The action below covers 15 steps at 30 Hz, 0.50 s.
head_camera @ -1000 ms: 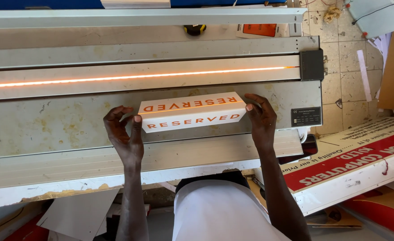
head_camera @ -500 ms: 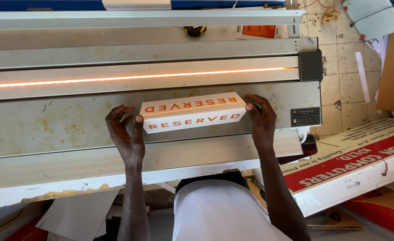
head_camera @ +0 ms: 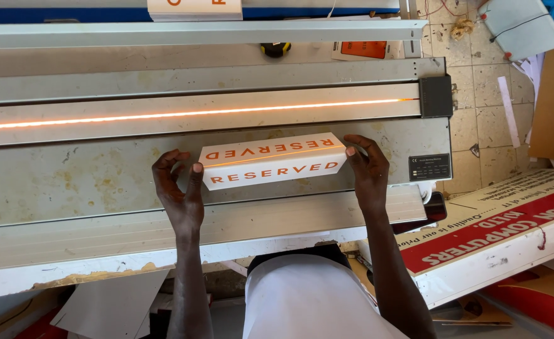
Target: Heating and bending acrylic 'RESERVED' signs into a tent shape using a heat bending machine.
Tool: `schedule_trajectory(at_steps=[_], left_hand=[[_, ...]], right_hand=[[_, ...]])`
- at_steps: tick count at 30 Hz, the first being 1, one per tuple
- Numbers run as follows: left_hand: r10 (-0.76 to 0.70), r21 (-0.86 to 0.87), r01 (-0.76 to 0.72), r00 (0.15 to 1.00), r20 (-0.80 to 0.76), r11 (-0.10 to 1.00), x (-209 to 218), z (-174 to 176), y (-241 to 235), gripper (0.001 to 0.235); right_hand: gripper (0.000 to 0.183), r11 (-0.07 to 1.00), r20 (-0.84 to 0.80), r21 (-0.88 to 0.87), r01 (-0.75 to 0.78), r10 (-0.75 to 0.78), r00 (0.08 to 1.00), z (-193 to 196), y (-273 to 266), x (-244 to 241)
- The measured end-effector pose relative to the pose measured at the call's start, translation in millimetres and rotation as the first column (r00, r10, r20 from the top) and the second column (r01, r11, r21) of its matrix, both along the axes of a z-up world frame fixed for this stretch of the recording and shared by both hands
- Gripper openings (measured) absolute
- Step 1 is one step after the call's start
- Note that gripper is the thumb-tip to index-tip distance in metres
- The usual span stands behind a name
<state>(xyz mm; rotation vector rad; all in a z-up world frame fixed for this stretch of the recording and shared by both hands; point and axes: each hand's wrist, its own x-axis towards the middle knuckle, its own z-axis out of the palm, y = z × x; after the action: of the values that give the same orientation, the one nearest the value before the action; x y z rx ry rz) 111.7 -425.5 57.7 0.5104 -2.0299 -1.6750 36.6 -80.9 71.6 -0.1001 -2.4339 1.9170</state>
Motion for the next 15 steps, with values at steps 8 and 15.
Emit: schedule_trajectory(at_steps=[8,15], left_hand=[[0.014,0.036,-0.014,1.0,0.006,0.999,3.5,-9.5,2.1,0.05],[0.027,0.054,-0.027,1.0,-0.008,0.998,4.1,-2.7,6.6,0.045]], right_hand=[[0.045,0.999,0.008,-0.026,0.027,-0.027,1.0,-15.4,2.6,0.3],[0.046,0.998,0.0,-0.052,0.028,-0.028,1.0,-22.0,2.7,0.3]])
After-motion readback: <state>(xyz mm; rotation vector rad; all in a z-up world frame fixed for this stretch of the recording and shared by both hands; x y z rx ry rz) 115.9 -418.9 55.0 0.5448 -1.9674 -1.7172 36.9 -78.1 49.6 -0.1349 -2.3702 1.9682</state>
